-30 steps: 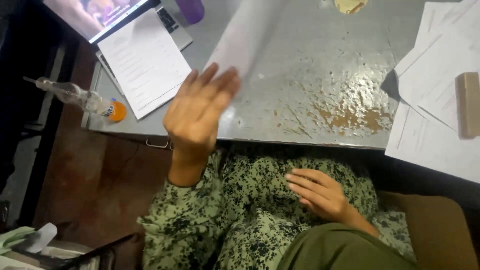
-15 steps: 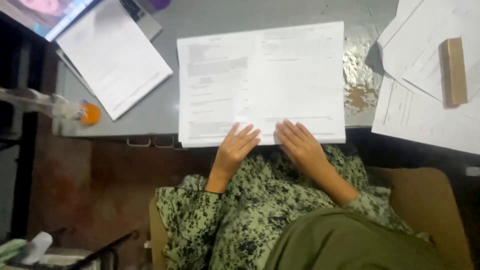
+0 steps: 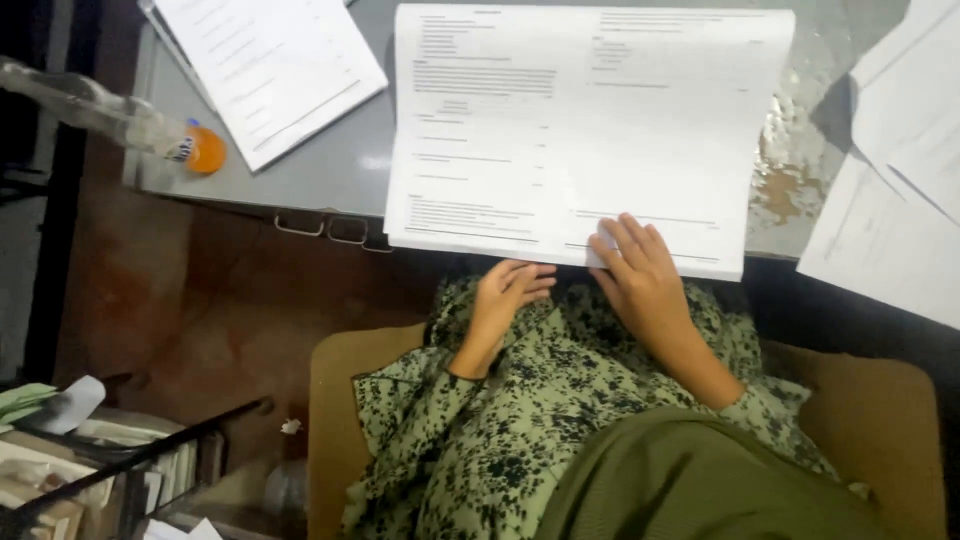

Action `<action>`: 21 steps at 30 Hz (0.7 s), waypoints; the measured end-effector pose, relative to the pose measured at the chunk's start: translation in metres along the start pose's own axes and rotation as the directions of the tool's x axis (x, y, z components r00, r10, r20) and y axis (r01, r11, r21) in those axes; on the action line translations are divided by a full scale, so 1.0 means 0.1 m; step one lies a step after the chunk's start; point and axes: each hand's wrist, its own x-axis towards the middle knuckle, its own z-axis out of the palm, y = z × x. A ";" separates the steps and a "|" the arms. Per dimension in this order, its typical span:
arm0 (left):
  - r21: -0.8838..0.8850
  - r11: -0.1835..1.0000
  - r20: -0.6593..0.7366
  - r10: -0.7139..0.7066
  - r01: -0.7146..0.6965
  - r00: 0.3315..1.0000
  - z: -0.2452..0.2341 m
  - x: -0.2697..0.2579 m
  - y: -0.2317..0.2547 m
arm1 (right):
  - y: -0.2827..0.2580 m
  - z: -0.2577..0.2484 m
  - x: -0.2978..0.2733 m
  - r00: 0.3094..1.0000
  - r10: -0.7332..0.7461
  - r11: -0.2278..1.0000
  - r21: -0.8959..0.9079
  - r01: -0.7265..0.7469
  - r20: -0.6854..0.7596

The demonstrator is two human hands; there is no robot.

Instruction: Sort and organize stacks of printed papers on a desk

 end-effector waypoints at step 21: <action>-0.005 0.994 -0.222 0.104 -0.108 0.970 0.03 0.18 -0.23 | 0.14 -0.04 0.04 0.990 0.110 0.994 -0.010 -0.109 0.087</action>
